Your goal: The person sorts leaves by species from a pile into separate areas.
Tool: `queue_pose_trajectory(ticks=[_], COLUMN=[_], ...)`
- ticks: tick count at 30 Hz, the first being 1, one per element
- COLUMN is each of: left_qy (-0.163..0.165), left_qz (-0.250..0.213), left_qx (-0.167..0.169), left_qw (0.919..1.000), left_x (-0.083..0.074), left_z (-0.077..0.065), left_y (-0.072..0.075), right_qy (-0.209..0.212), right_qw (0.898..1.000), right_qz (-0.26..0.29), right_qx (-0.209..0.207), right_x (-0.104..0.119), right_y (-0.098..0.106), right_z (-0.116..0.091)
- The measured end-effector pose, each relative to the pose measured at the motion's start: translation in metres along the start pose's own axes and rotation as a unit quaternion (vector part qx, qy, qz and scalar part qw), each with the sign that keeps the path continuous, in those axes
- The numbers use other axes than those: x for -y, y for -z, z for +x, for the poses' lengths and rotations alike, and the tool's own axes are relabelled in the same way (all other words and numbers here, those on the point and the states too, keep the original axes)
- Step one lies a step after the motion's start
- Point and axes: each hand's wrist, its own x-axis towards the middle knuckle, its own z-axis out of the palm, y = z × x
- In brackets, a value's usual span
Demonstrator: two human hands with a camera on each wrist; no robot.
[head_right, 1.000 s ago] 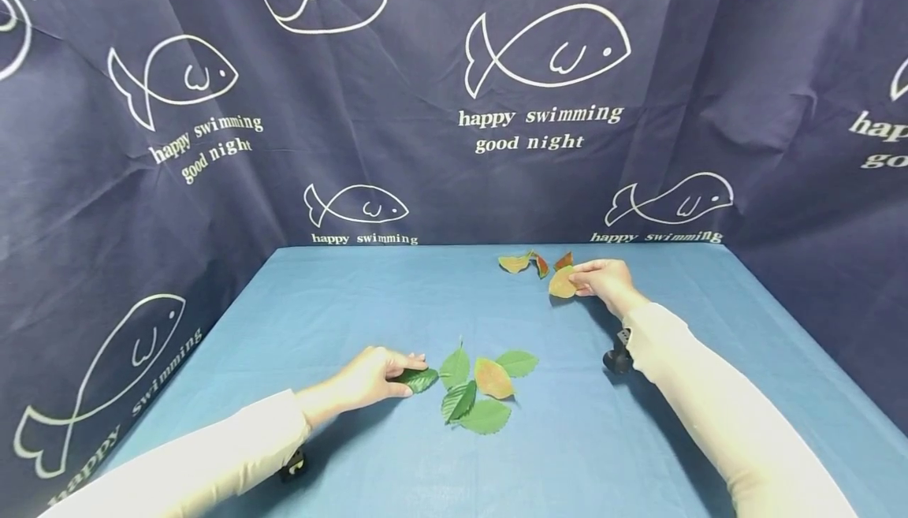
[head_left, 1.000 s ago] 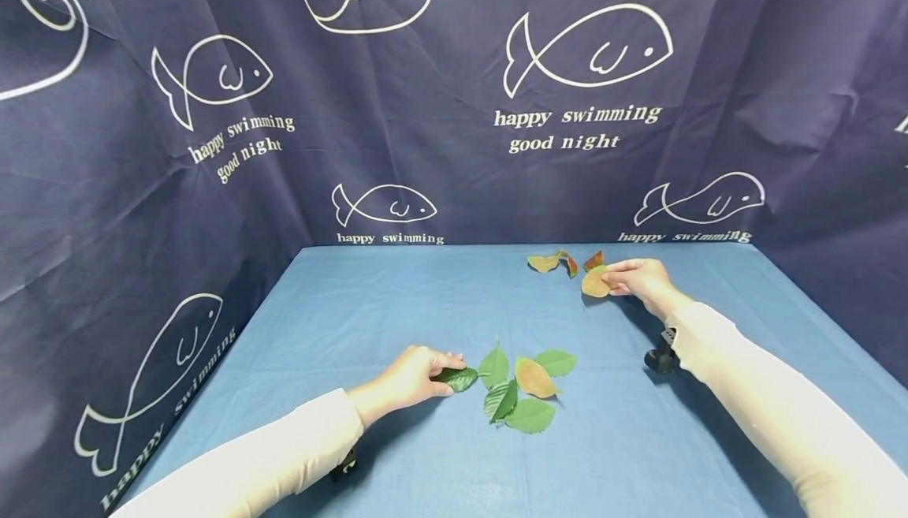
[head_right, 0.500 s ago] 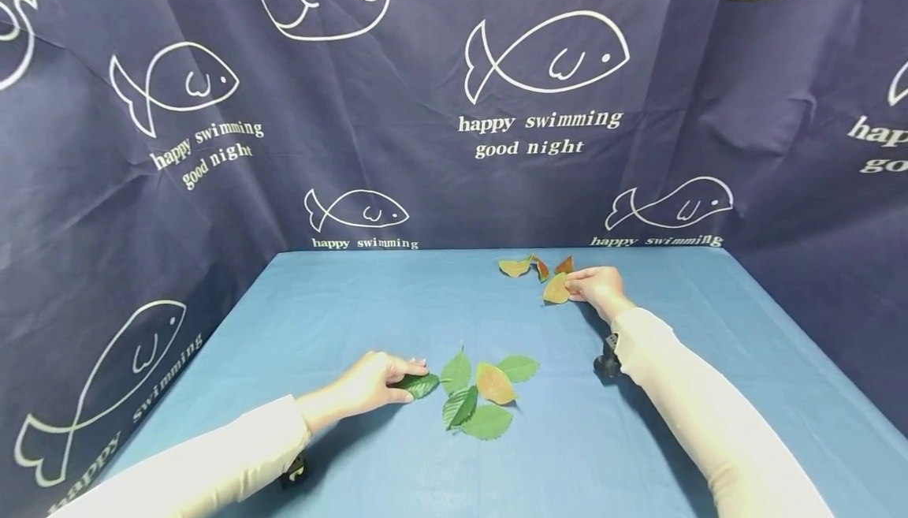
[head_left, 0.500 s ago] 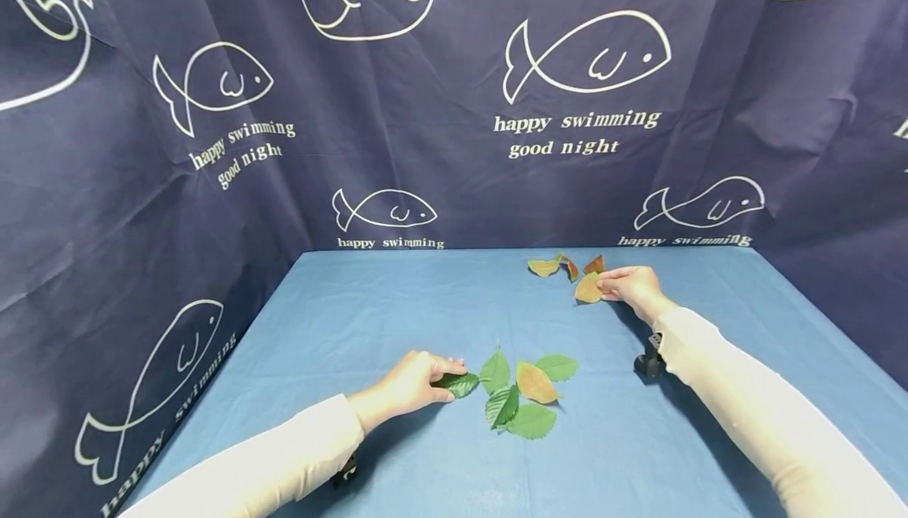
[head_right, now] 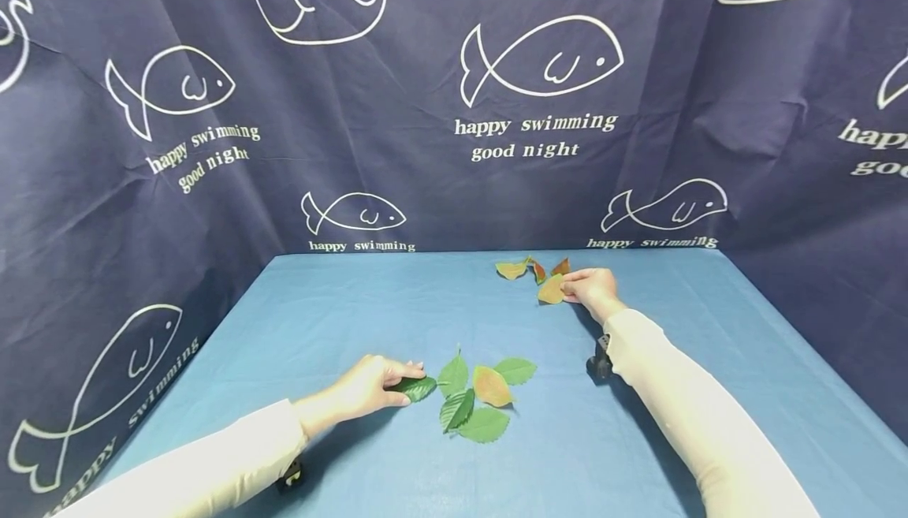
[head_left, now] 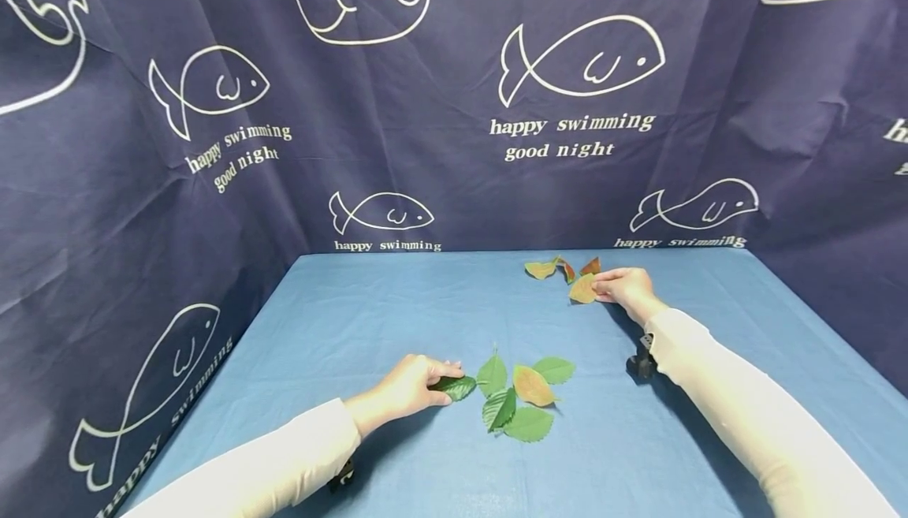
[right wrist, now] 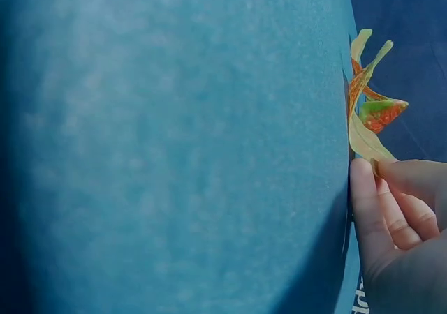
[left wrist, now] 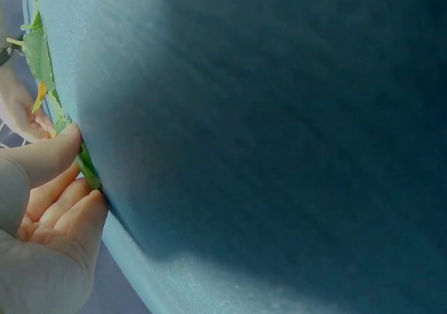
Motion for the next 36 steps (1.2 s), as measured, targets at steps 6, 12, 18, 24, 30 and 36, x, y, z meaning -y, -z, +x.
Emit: queue_pose_trajectory(ticks=[6, 12, 18, 24, 30, 36], left_qy=[-0.004, -0.011, -0.01, -0.012, -0.011, -0.004], left_qz=[0.004, 0.02, 0.01, 0.019, 0.019, 0.016], left_qx=[0.0, -0.004, -0.002, -0.003, 0.001, -0.001], left_qw=[1.0, 0.9997, 0.9999, 0.9998, 0.9998, 0.9999], left_x=[0.003, 0.005, 0.005, 0.004, 0.005, 0.004], left_z=[0.001, 0.003, 0.004, 0.003, 0.003, 0.003], left_y=[-0.001, -0.001, -0.001, -0.001, -0.003, -0.003], right_qy=[-0.008, -0.005, 0.0, -0.001, -0.002, 0.02], right_qw=[0.999, 0.998, 0.998, 0.999, 1.0, 1.0], right_qz=[-0.032, -0.056, -0.054, -0.046, -0.016, 0.013], right_qx=[-0.004, -0.008, -0.011, -0.007, -0.002, 0.01], right_x=[0.001, 0.0, 0.001, 0.003, 0.006, 0.014], right_y=[0.0, 0.0, 0.002, 0.008, 0.017, 0.021], right_z=[0.0, 0.003, 0.005, 0.003, -0.002, -0.008])
